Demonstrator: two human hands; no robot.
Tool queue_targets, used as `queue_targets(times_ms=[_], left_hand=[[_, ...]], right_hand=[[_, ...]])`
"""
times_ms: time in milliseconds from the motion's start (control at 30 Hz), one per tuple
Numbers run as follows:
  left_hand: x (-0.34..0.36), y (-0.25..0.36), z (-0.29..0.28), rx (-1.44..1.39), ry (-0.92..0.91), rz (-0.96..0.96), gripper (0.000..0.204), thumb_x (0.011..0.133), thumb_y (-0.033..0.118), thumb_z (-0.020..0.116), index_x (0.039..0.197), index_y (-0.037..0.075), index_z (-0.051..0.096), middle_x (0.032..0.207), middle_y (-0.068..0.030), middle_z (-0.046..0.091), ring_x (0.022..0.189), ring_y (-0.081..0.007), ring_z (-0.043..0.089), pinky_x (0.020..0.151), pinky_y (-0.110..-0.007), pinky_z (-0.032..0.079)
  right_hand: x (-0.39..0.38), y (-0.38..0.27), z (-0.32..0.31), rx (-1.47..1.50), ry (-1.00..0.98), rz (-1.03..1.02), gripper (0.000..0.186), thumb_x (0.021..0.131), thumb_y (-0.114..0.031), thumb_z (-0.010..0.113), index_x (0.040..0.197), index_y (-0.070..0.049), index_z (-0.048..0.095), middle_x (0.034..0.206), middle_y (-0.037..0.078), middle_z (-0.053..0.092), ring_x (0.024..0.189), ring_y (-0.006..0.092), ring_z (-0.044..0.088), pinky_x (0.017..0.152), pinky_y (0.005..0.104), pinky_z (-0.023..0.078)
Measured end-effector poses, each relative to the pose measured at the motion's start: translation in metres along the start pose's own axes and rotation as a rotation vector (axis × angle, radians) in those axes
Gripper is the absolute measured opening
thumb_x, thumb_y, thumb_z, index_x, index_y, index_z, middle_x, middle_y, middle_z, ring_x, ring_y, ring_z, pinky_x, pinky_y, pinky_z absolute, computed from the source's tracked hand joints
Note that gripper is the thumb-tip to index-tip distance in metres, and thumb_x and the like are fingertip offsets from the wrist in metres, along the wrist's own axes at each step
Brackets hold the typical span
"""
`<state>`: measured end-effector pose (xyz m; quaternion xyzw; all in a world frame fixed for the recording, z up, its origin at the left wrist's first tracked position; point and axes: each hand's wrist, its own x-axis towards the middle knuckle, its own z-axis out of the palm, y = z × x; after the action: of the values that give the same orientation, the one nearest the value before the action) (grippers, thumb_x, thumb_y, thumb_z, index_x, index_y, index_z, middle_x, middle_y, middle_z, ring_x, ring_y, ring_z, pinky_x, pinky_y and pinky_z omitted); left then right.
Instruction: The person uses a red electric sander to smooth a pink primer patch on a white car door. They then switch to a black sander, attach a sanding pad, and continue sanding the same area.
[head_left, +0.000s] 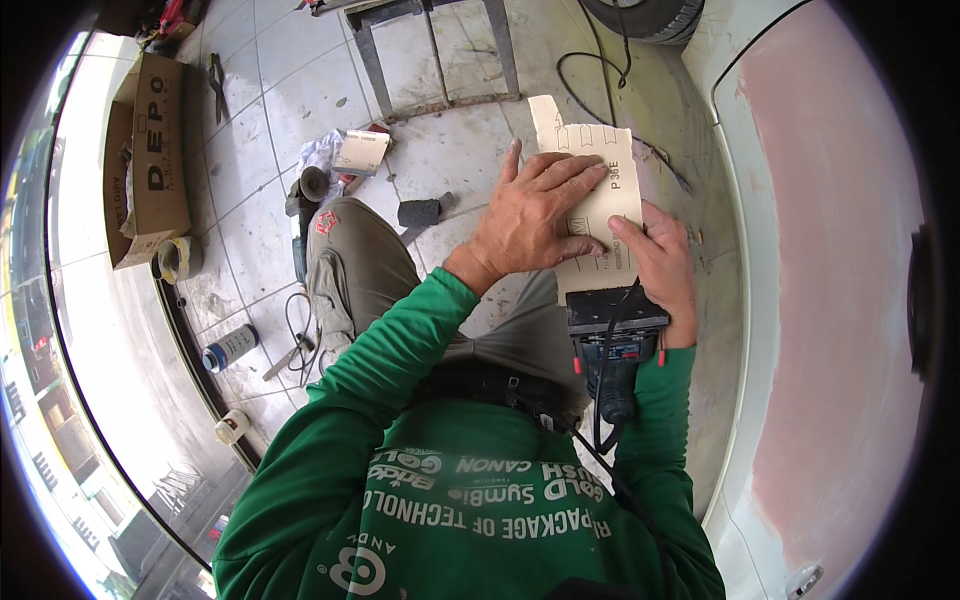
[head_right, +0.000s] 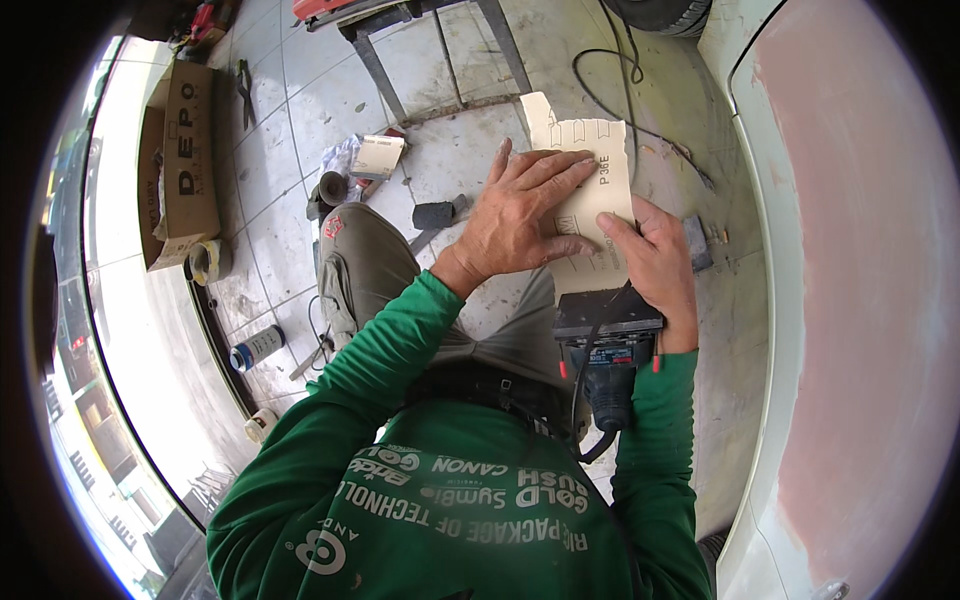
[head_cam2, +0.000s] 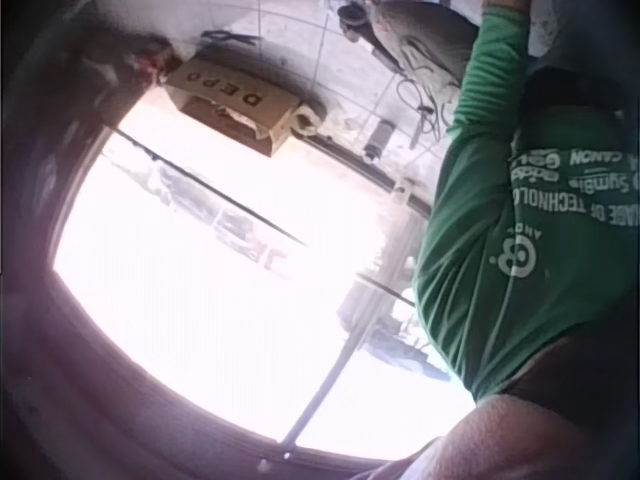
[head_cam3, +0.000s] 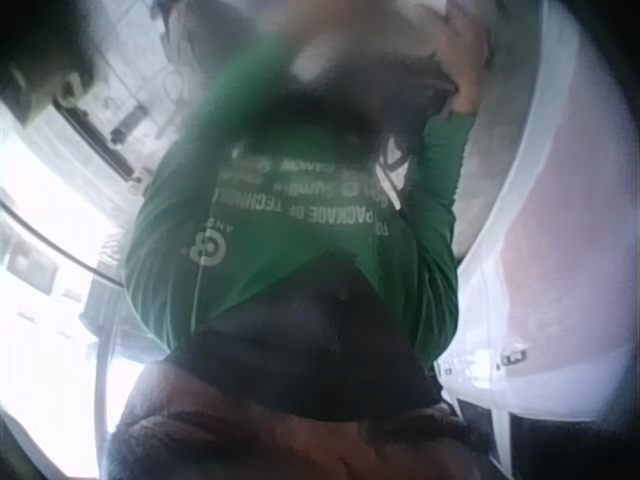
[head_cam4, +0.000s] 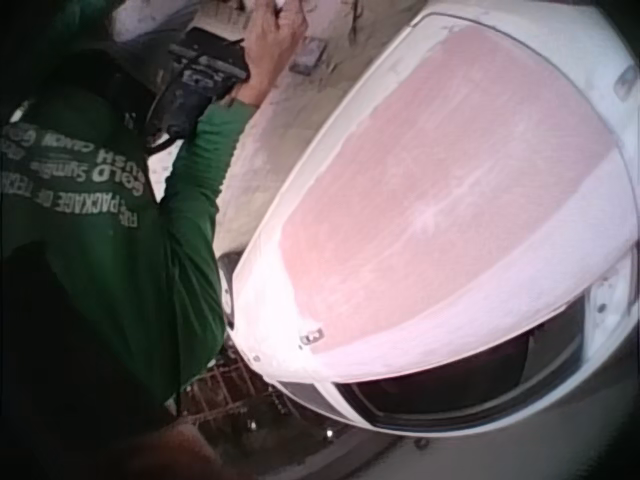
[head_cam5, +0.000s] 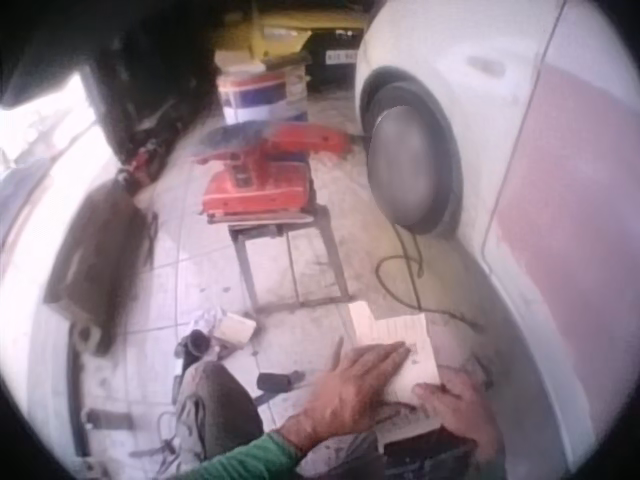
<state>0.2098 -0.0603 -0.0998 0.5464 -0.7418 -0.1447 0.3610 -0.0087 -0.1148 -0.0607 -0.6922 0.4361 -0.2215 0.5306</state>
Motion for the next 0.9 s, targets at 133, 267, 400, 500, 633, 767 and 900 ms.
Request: queue_targets(times_ms=[133,267,400,500,633,767,900], left_hand=[[-0.003,-0.006,0.004,-0.284,-0.037,-0.043,0.086,0.069,0.038,0.094,0.143,0.007,0.064,0.137,-0.0165,0.068,0.123,-0.0393,0.062,0.111,-0.054,0.047],[-0.006,-0.006,0.015,-0.413,-0.014,-0.027,0.073,0.071,0.029,0.094,0.134,0.002,0.069,0.120,-0.0208,0.074,0.113,-0.0410,0.067,0.100,-0.045,0.055],[-0.006,-0.001,0.017,-0.441,-0.021,-0.049,0.070,0.073,0.026,0.093,0.134,0.001,0.069,0.117,-0.0208,0.075,0.110,-0.0407,0.069,0.100,-0.046,0.055],[-0.003,0.006,0.014,-0.418,-0.027,-0.057,0.068,0.073,0.025,0.093,0.133,0.002,0.070,0.118,-0.0205,0.075,0.110,-0.0399,0.069,0.099,-0.046,0.055],[0.000,0.012,0.015,-0.389,-0.019,-0.053,0.067,0.073,0.023,0.092,0.133,0.003,0.071,0.120,-0.0188,0.075,0.110,-0.0392,0.069,0.100,-0.046,0.056],[0.000,0.014,0.016,-0.406,-0.005,-0.032,0.066,0.073,0.021,0.092,0.134,0.004,0.071,0.121,-0.0169,0.076,0.111,-0.0389,0.069,0.101,-0.046,0.056],[-0.002,0.011,0.018,-0.417,-0.016,-0.042,0.065,0.073,0.019,0.092,0.133,0.005,0.071,0.119,-0.0169,0.076,0.111,-0.0380,0.070,0.100,-0.045,0.056]], right_hand=[[-0.006,0.005,0.003,0.133,-0.015,0.014,0.027,0.103,-0.011,0.068,0.124,0.004,0.070,0.107,0.007,0.078,0.093,0.0101,0.066,0.085,0.0296,0.055],[-0.009,0.008,-0.001,0.113,-0.016,0.027,0.028,0.102,-0.012,0.068,0.125,0.004,0.070,0.107,0.008,0.078,0.094,0.0109,0.067,0.087,0.0298,0.055],[-0.013,-0.001,-0.004,-0.057,0.035,0.131,0.029,0.095,-0.013,0.077,0.119,0.003,0.071,0.107,0.009,0.075,0.093,0.0144,0.068,0.089,0.0306,0.055],[-0.018,0.006,0.001,-0.002,0.243,-0.001,0.034,0.088,-0.012,0.084,0.115,0.001,0.068,0.109,0.010,0.069,0.100,0.0173,0.066,0.090,0.0321,0.055],[-0.020,0.010,0.000,-0.027,0.340,-0.105,0.037,0.085,-0.010,0.086,0.116,-0.002,0.066,0.112,0.011,0.064,0.112,0.0199,0.063,0.100,0.0368,0.052],[-0.021,0.015,-0.010,-0.094,0.261,-0.157,0.042,0.086,-0.014,0.084,0.122,-0.002,0.066,0.124,0.015,0.067,0.121,0.0266,0.063,0.109,0.0410,0.048],[-0.017,0.010,-0.017,-0.294,0.165,-0.276,0.044,0.085,-0.016,0.084,0.123,-0.002,0.068,0.133,0.018,0.068,0.124,0.0339,0.064,0.109,0.0422,0.048]])
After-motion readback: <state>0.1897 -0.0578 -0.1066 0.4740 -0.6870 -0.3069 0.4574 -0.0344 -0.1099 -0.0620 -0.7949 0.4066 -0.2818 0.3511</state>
